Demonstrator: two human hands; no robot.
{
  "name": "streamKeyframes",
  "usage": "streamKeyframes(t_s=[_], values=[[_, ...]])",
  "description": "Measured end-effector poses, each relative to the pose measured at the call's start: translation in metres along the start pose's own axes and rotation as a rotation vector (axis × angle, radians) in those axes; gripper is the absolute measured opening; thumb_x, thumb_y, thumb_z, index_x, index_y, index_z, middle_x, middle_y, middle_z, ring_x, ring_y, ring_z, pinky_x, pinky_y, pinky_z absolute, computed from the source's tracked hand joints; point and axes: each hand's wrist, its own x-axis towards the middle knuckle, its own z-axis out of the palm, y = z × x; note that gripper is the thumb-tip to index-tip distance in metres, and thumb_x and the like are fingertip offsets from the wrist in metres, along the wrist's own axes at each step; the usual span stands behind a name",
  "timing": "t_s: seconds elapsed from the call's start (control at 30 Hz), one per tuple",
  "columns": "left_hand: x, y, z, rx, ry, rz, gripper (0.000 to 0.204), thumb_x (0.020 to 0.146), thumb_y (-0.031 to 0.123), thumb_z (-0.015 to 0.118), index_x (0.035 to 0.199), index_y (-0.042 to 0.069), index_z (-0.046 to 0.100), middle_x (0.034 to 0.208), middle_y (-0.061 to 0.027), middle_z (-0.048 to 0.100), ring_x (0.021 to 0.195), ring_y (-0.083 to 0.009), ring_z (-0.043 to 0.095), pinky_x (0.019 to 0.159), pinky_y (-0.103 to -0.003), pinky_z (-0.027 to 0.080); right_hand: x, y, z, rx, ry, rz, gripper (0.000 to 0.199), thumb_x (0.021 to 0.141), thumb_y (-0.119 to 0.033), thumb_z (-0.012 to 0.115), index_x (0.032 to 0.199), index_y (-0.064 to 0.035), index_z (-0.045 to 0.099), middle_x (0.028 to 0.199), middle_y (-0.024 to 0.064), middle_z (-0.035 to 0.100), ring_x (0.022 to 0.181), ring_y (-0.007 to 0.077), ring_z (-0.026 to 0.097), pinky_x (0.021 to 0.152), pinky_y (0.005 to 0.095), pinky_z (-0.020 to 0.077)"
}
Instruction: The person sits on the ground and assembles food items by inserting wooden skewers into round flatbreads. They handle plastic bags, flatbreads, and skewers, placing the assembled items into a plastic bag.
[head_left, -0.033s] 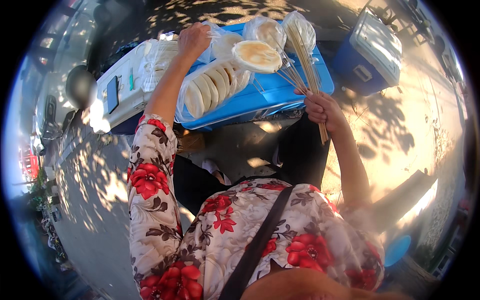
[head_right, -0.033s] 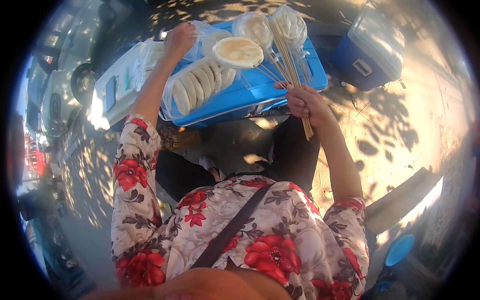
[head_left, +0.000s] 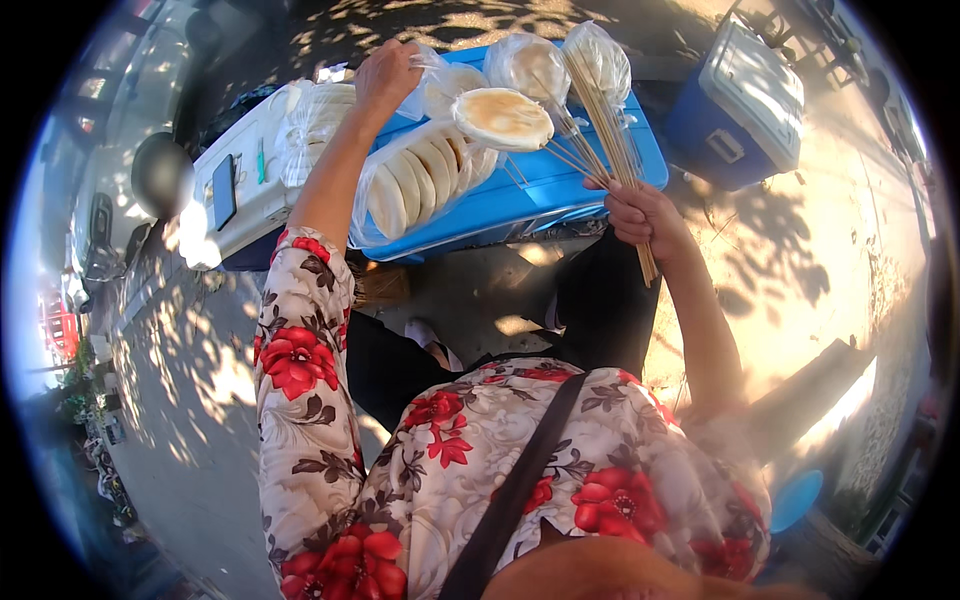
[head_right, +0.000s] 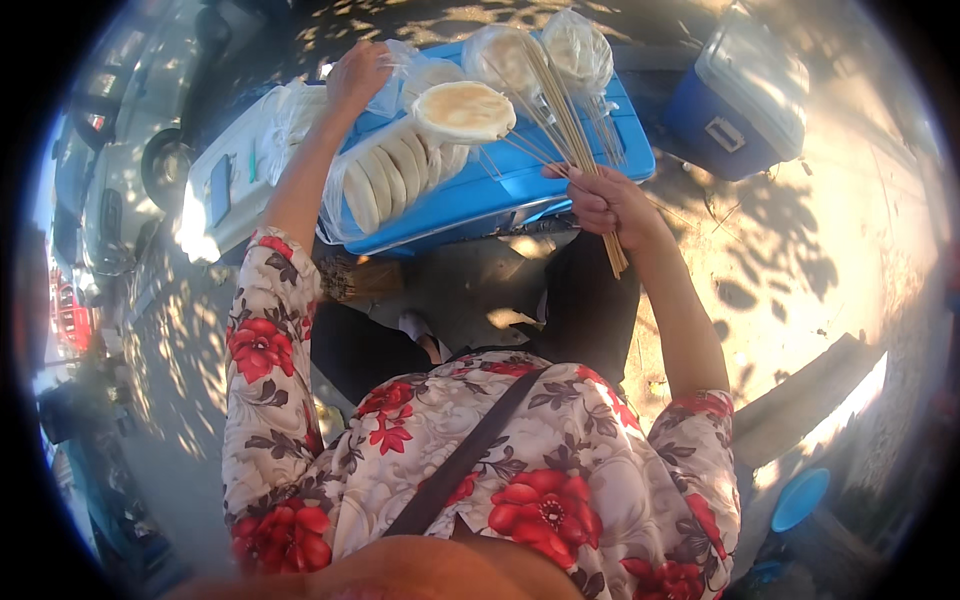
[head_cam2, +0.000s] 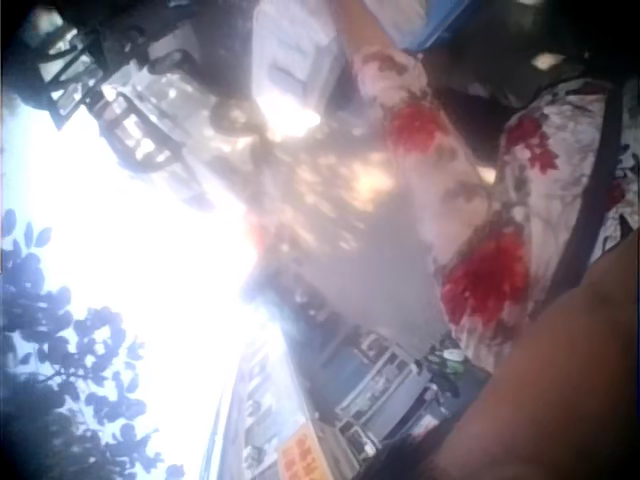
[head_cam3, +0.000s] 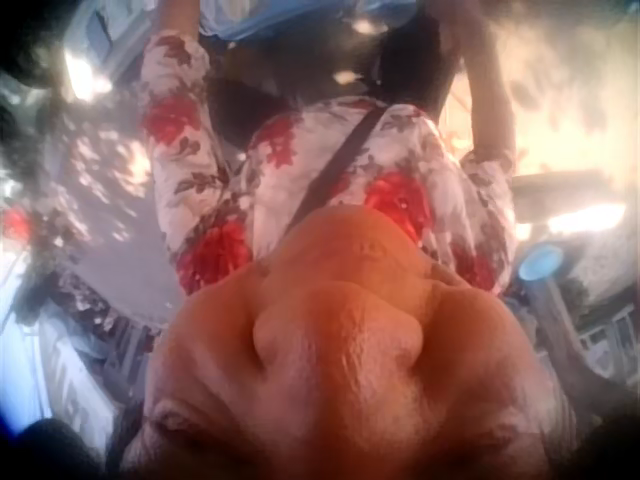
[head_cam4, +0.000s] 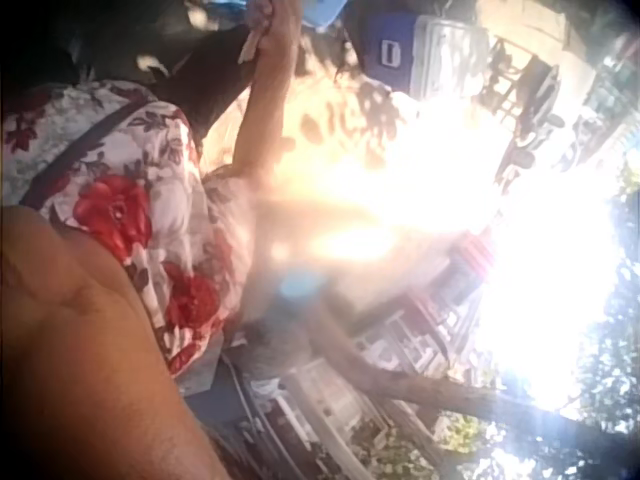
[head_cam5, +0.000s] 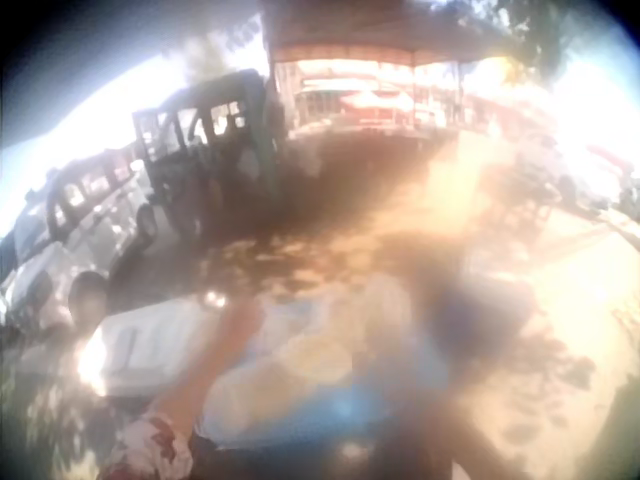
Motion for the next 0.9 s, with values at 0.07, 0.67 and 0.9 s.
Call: streamKeyframes(t_s=[0.07, 0.67, 0.9], values=[[0.015, -0.01, 0.018, -0.06, 0.266, 0.148, 0.023, 0.075, 0.02, 0.063, 0.097, 0.017, 0.066, 0.091, -0.0058, 0.061, 0.085, -0.0292, 0.062, 0.071, -0.041, 0.051, 0.016, -0.007, -0.002, 0.018, -0.054, 0.064, 0.03, 0.097, -0.019, 0.044, 0.116, 0.0045, 0.05, 0.054, -0.0081, 0.032, 0.037, -0.0005, 0.026, 0.032, 0.0162, 0.0216], [0.028, -0.018, -0.043, -0.898, -0.441, -0.011, 0.037, 0.093, 0.028, 0.052, 0.125, 0.009, 0.053, 0.095, 0.0009, 0.067, 0.044, 0.0003, 0.035, 0.039, -0.016, 0.027, 0.047, -0.026, -0.011, -0.067, 0.045, 0.013, 0.032, 0.097, -0.018, 0.043, 0.119, 0.0044, 0.048, 0.054, -0.0088, 0.031, 0.038, -0.0016, 0.025, 0.032, 0.0141, 0.0213], [0.013, 0.025, -0.048, -0.9, -0.395, 0.106, 0.039, 0.096, 0.03, 0.048, 0.128, 0.01, 0.05, 0.111, 0.0019, 0.064, 0.047, 0.0001, 0.04, 0.042, -0.014, 0.033, 0.086, -0.005, 0.006, 0.018, -0.013, 0.047, 0.033, 0.097, -0.02, 0.044, 0.118, 0.0047, 0.049, 0.055, -0.008, 0.031, 0.039, -0.0003, 0.027, 0.032, 0.0159, 0.0217]])
